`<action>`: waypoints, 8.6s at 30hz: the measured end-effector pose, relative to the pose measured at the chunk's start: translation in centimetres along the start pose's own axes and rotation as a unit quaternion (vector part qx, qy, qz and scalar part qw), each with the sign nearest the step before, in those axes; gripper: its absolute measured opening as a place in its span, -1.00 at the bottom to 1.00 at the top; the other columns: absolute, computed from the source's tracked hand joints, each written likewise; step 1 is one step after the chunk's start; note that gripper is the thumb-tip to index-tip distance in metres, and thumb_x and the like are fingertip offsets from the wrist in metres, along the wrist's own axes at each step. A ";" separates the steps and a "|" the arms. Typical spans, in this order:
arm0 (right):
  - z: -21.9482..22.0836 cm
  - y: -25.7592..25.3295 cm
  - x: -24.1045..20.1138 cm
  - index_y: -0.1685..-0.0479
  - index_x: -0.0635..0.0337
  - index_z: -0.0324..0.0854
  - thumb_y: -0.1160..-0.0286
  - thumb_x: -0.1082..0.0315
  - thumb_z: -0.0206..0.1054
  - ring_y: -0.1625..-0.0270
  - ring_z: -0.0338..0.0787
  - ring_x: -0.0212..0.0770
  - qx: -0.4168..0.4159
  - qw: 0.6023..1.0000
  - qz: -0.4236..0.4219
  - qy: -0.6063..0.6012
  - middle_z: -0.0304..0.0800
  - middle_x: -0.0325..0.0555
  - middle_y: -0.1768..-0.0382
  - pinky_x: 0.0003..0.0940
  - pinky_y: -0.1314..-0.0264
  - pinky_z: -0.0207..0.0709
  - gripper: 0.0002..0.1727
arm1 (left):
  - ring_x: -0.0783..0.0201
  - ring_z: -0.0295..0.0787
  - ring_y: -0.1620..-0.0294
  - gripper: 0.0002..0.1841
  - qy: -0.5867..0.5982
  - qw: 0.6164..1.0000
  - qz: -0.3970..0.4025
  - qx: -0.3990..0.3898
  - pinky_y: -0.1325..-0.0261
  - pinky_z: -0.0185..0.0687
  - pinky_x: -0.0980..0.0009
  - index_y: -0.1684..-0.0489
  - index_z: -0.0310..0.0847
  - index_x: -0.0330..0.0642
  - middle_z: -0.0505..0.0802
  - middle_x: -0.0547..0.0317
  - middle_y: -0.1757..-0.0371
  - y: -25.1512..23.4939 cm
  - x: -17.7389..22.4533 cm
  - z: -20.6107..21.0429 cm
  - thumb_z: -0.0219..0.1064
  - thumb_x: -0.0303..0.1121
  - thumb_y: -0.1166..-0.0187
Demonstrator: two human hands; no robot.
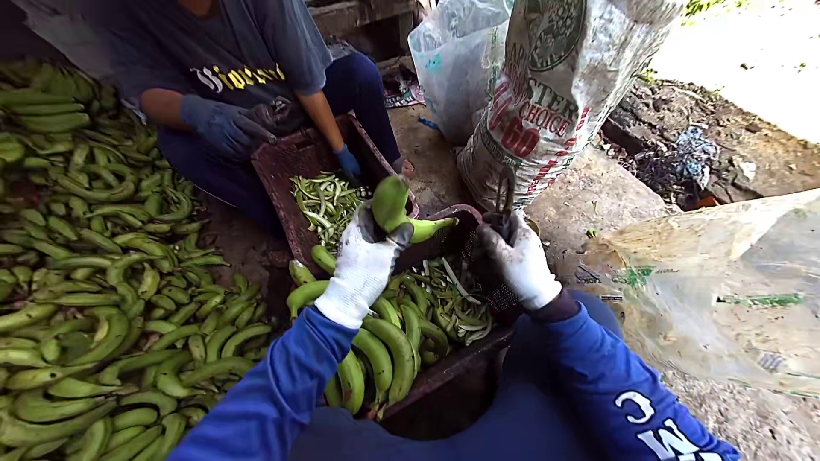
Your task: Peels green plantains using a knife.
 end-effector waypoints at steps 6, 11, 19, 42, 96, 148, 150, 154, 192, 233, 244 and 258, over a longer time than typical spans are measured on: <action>5.0 2.1 -1.4 -0.19 -0.01 0.67 -0.70 -0.06 0.21 0.42 0.82 -0.28 -0.136 0.990 -0.017 -0.031 0.82 -0.25 0.41 -0.17 0.31 0.77 -0.61 | 0.46 0.76 -0.25 -0.43 -0.024 0.995 0.096 -0.012 -0.33 0.75 0.37 -0.49 0.45 0.00 0.79 0.29 -0.28 1.1 1.7 1.9 0.55 -0.35 -0.48; 8.0 1.7 2.1 0.02 0.09 0.65 -0.74 -0.11 0.14 0.37 0.81 -0.18 -0.258 0.961 0.080 0.064 0.78 -0.12 0.39 -0.09 0.21 0.73 -0.56 | 0.28 0.79 -0.28 -0.41 0.041 0.992 0.112 -0.027 -0.33 0.79 0.24 -0.56 0.43 -0.10 0.80 0.18 -0.33 1.3 2.2 2.3 0.52 -0.35 -0.52; 5.4 2.9 -3.5 -0.62 -0.04 0.46 -0.80 -0.16 -0.06 -0.11 0.81 -0.26 -0.114 0.977 -0.166 0.076 0.81 -0.17 -0.15 -0.02 -0.21 0.71 -0.39 | 0.35 0.75 0.41 -0.40 0.356 0.930 -0.062 -0.062 0.36 0.77 0.40 -0.45 0.53 0.05 0.80 0.20 0.26 -0.2 0.6 -0.7 -0.16 0.23 -0.80; 4.2 3.2 -4.3 -0.41 -0.03 0.66 -0.72 -0.01 0.23 0.04 0.78 -0.35 -0.104 0.974 -0.202 0.013 0.75 -0.22 -0.06 -0.23 0.00 0.78 -0.56 | 0.28 0.68 0.53 -0.45 0.280 0.933 -0.212 -0.078 0.53 0.65 0.36 -0.29 0.56 0.02 0.80 0.10 0.28 0.1 -2.1 2.5 -0.11 0.22 -0.81; 1.8 -4.1 -2.1 -0.28 -0.21 0.79 -0.74 -0.17 0.11 -0.26 0.80 -0.29 -0.057 0.978 -0.144 0.137 0.87 -0.30 -0.18 0.04 -0.40 0.63 -0.54 | 0.20 0.89 0.14 -0.43 0.168 0.901 -0.197 -0.349 0.13 0.85 0.28 -0.71 0.35 0.16 0.87 0.01 -0.06 3.5 0.7 4.3 0.18 -0.02 -0.69; 2.8 -0.1 -3.9 -0.27 -0.01 0.79 -0.59 -0.04 0.38 0.01 0.81 -0.36 -0.066 0.970 -0.227 0.060 0.83 -0.23 -0.04 -0.23 -0.07 0.77 -0.56 | 0.26 0.82 0.12 -0.52 0.377 0.866 -0.164 -0.285 0.07 0.82 0.27 -0.37 0.61 0.03 0.83 0.08 0.02 2.4 -0.1 4.2 0.21 0.12 -0.69; 1.8 -2.1 -2.0 -0.23 -0.16 0.81 -0.69 -0.11 0.25 -0.03 0.84 -0.31 -0.053 0.983 -0.140 0.108 0.88 -0.29 -0.03 -0.03 -0.15 0.73 -0.61 | 0.25 0.79 0.25 -0.52 0.370 0.863 -0.184 -0.291 0.19 0.80 0.28 -0.31 0.61 0.02 0.80 0.09 0.13 2.6 -0.3 4.8 0.26 0.13 -0.61; -0.1 -2.7 -1.3 -0.24 -0.20 0.76 -0.67 -0.18 0.25 0.02 0.86 -0.31 -0.018 0.990 -0.090 0.104 0.91 -0.31 0.03 0.04 -0.09 0.74 -0.58 | 0.22 0.79 0.22 -0.54 0.376 0.886 -0.171 -0.208 0.11 0.81 0.20 -0.37 0.57 0.05 0.78 0.13 0.10 1.5 0.0 3.1 0.26 0.08 -0.65; 3.1 1.8 -4.6 -0.13 -0.02 0.85 -0.39 0.00 0.59 -0.10 0.76 -0.23 -0.016 0.957 -0.285 0.052 0.77 -0.13 -0.07 -0.18 -0.14 0.72 -0.59 | 0.28 0.80 0.21 -0.65 0.366 0.889 -0.207 -0.184 0.14 0.80 0.26 -0.25 0.62 -0.03 0.82 0.12 0.13 2.5 -0.6 4.3 0.05 -0.05 -0.83; -30.6 -10.3 -26.7 -0.51 0.16 0.45 -0.59 0.09 0.44 0.23 0.86 -0.08 0.344 0.891 -0.229 -0.187 0.79 0.00 0.00 -0.19 0.36 0.79 -0.41 | 0.09 0.91 0.06 -0.59 0.149 0.960 -0.157 -0.175 0.04 0.88 0.16 -0.43 0.62 -0.06 0.88 0.03 -0.09 0.6 -1.7 2.0 0.16 -0.07 -0.80; 3.7 -7.6 9.0 -0.08 0.22 0.72 -0.31 0.16 0.52 0.12 0.81 0.07 0.029 0.979 0.182 0.083 0.82 0.12 0.16 0.19 0.03 0.67 -0.58 | 0.21 0.91 0.12 -0.65 0.136 0.966 -0.201 -0.086 0.11 0.87 0.25 -0.38 0.63 0.00 0.89 0.14 -0.05 0.6 -3.3 -0.6 0.20 -0.08 -0.79; 23.0 0.8 22.6 -0.28 0.09 0.72 -0.33 -0.10 0.54 -0.19 0.80 0.22 -0.312 0.872 0.261 0.270 0.82 0.22 -0.14 0.35 -0.23 0.61 -0.39 | 0.23 0.92 0.18 -0.69 0.104 0.969 -0.188 -0.118 0.11 0.91 0.26 -0.30 0.67 -0.03 0.89 0.14 0.02 0.0 -3.6 -1.0 0.20 -0.13 -0.79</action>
Point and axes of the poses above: each hand's wrist, its own y-axis away from the middle knuckle, its own z-axis out of the palm, x = y × z, the point moved 8 cm from there along -y, towards the middle knuckle
